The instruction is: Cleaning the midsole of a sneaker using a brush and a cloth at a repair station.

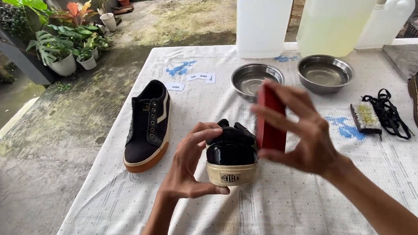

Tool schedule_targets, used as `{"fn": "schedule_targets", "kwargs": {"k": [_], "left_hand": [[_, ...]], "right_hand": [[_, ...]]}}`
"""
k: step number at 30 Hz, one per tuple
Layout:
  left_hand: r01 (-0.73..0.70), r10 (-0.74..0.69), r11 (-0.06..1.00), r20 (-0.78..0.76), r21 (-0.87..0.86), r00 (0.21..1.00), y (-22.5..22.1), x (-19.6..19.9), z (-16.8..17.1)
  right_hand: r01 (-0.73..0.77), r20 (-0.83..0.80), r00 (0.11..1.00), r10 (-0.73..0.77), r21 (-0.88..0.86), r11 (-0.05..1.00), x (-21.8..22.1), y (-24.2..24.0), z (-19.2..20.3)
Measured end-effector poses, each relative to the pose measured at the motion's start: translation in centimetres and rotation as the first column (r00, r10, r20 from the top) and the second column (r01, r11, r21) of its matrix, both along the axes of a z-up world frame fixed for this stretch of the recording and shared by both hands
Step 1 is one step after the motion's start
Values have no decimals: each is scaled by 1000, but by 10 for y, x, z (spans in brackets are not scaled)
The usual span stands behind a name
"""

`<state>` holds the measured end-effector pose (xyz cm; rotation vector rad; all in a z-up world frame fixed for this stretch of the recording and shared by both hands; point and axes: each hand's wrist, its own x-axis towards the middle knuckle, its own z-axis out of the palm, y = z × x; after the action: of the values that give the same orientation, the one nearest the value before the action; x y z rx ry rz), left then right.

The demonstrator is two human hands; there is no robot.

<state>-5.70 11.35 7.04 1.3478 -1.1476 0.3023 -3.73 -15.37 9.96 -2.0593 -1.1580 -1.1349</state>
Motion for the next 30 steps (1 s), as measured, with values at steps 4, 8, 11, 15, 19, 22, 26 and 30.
{"fn": "schedule_targets", "kwargs": {"k": [4,8,11,15,19,22,26,30], "left_hand": [[-3,3,1000,4,-22,1000,2,1,5],[-29,28,999,39,22,999,0,-2,3],[10,-10,1000,1,-19,1000,2,2,-1],[-19,21,985,9,-170,1000,-6,10,-7],[-18,20,989,6,-147,1000,-6,5,-4],[52,-54,998,-48,-34,997,2,0,2],[132,-141,986,-87,-98,986,6,3,0],[150,-159,984,-103,-92,982,6,2,-8]], "right_hand": [[7,44,999,-12,110,994,-7,-5,5],[-162,73,984,162,-7,987,-36,13,10],[-151,26,988,151,-26,988,-20,13,1],[-47,28,999,44,144,989,12,-7,-5],[-154,91,986,140,171,973,-18,1,2],[-254,150,956,253,-17,967,-39,17,6],[-124,27,992,123,49,991,-3,13,-17],[-100,52,994,92,192,976,-10,6,-2]]}}
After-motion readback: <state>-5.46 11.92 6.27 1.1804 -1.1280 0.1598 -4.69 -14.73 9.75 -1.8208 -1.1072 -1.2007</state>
